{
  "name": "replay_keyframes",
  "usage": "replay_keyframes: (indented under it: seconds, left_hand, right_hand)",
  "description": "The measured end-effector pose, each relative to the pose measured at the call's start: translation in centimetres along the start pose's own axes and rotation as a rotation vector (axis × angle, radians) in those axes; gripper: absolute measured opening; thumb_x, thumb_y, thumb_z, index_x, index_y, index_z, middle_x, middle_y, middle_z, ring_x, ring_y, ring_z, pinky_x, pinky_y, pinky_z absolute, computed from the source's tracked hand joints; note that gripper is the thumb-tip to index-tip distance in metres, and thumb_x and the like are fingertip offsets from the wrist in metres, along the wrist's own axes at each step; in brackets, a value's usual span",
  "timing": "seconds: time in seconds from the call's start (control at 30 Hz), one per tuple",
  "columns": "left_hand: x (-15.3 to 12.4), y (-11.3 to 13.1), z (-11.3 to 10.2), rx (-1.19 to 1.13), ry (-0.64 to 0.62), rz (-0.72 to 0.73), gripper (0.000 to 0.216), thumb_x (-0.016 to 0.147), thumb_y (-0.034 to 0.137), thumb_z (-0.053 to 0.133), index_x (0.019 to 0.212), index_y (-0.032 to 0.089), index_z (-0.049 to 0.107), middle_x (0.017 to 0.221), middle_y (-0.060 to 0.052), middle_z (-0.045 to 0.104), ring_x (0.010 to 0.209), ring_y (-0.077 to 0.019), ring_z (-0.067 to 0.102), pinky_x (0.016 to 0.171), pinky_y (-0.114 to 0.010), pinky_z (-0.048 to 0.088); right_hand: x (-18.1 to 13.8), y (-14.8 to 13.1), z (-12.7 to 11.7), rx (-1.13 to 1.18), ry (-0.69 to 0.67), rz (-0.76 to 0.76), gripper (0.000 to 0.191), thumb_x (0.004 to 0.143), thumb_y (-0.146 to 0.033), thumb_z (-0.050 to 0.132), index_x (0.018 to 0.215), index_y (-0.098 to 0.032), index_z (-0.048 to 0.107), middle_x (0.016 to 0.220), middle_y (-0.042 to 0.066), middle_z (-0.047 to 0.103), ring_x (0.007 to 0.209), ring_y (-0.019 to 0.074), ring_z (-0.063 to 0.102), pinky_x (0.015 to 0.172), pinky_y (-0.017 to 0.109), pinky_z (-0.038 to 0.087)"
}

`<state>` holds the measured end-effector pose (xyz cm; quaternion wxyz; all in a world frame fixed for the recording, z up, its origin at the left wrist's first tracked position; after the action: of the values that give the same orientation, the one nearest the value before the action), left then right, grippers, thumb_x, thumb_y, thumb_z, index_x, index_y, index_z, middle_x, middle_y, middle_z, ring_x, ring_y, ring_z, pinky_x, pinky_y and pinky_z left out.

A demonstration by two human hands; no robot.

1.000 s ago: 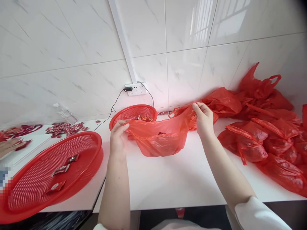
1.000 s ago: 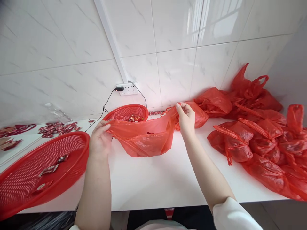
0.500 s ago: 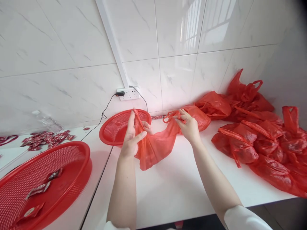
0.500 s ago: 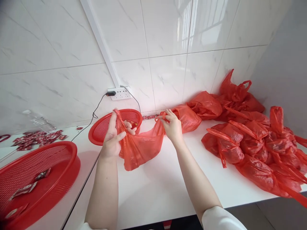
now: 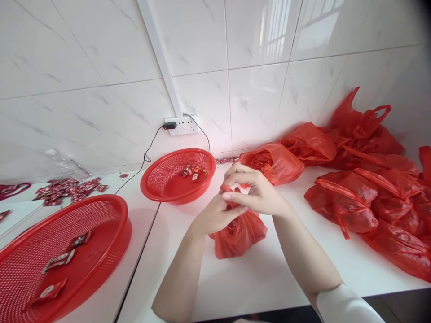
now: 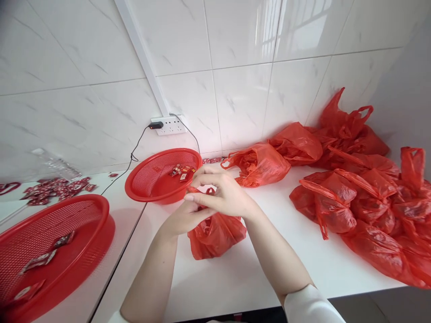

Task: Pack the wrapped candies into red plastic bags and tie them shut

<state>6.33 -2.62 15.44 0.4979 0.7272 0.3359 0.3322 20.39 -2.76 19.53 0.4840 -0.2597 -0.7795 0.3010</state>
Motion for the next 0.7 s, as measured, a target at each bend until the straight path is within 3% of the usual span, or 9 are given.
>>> replay_keyframes:
  seconds: [0.17, 0.27, 0.33, 0.47, 0.53, 0.6, 0.7]
  left_hand:
    - [0.6, -0.6, 0.0, -0.243, 0.000, -0.144, 0.038, 0.090, 0.049, 0.050, 0.071, 0.017, 0.058, 0.070, -0.002, 0.053, 0.046, -0.0064, 0.033, 0.041, -0.023, 0.024]
    - [0.6, -0.9, -0.2, -0.256, -0.020, -0.143, 0.045, 0.093, 0.052, 0.043, 0.069, 0.016, 0.058, 0.060, 0.001, 0.048, 0.040, -0.0043, 0.027, 0.040, -0.023, 0.020]
    - [0.5, -1.1, -0.4, -0.242, -0.012, -0.148, 0.048, 0.094, 0.052, 0.040, 0.070, 0.016, 0.060, 0.054, 0.002, 0.047, 0.036, -0.0043, 0.028, 0.039, -0.023, 0.022]
    - [0.5, -1.2, -1.0, -0.363, 0.078, -0.212, 0.040, 0.093, 0.050, 0.044, 0.088, 0.016, 0.065, 0.044, 0.005, 0.044, 0.032, -0.0052, 0.028, 0.038, -0.021, 0.027]
    - [0.6, -1.1, -1.3, -0.479, 0.062, -0.241, 0.044, 0.094, 0.051, 0.040, 0.103, 0.016, 0.065, 0.038, 0.007, 0.040, 0.030, -0.0058, 0.027, 0.037, -0.019, 0.025]
    - [0.8, -1.0, -1.5, -0.596, 0.004, -0.263, 0.048, 0.096, 0.051, 0.035, 0.117, 0.015, 0.061, 0.041, 0.004, 0.048, 0.029, -0.0053, 0.026, 0.037, -0.018, 0.024]
    - [0.9, -0.9, -1.7, -0.750, -0.034, -0.265, 0.047, 0.096, 0.048, 0.037, 0.125, 0.016, 0.057, 0.047, 0.001, 0.056, 0.031, -0.0050, 0.032, 0.039, -0.017, 0.027]
  right_hand:
    - [-1.2, 2.2, -1.4, 0.134, 0.035, 0.081, 0.026, 0.096, -0.035, 0.045, 0.108, -0.026, 0.066, 0.114, 0.006, 0.063, 0.110, 0.0206, 0.058, 0.095, 0.038, 0.046]
    - [-2.0, 3.5, -1.5, 0.126, -0.071, 0.168, 0.022, 0.092, -0.031, 0.051, 0.107, -0.023, 0.066, 0.103, 0.005, 0.067, 0.098, 0.0191, 0.063, 0.090, 0.037, 0.049]
    - [-2.3, 4.1, -1.7, 0.112, -0.061, 0.189, 0.017, 0.089, -0.030, 0.056, 0.099, -0.020, 0.066, 0.095, 0.005, 0.068, 0.090, 0.0182, 0.064, 0.086, 0.036, 0.051]
    - [-2.4, 4.9, -3.0, 0.069, 0.130, 0.216, 0.010, 0.086, -0.028, 0.063, 0.088, -0.019, 0.062, 0.087, 0.003, 0.064, 0.082, 0.0162, 0.062, 0.079, 0.033, 0.051]
    - [-2.5, 5.2, -3.8, 0.098, 0.273, 0.197, 0.012, 0.084, -0.028, 0.066, 0.087, -0.020, 0.057, 0.087, 0.002, 0.062, 0.083, 0.0158, 0.061, 0.077, 0.032, 0.051]
    - [-2.6, 5.0, -4.3, 0.189, 0.408, 0.136, 0.017, 0.084, -0.026, 0.068, 0.088, -0.023, 0.052, 0.087, 0.001, 0.061, 0.085, 0.0159, 0.062, 0.078, 0.031, 0.051]
    - [-2.9, 3.9, -4.1, 0.398, 0.409, -0.007, 0.018, 0.086, -0.021, 0.065, 0.090, -0.025, 0.048, 0.084, -0.001, 0.060, 0.082, 0.0158, 0.064, 0.075, 0.033, 0.053]
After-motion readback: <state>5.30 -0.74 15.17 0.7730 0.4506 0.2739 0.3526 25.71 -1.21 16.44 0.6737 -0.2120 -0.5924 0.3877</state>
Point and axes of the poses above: each hand's wrist, its own x-axis towards the middle knuckle, its own z-axis out of the palm, y = z × x, the point moved 2 cm from there along x, towards the middle knuckle
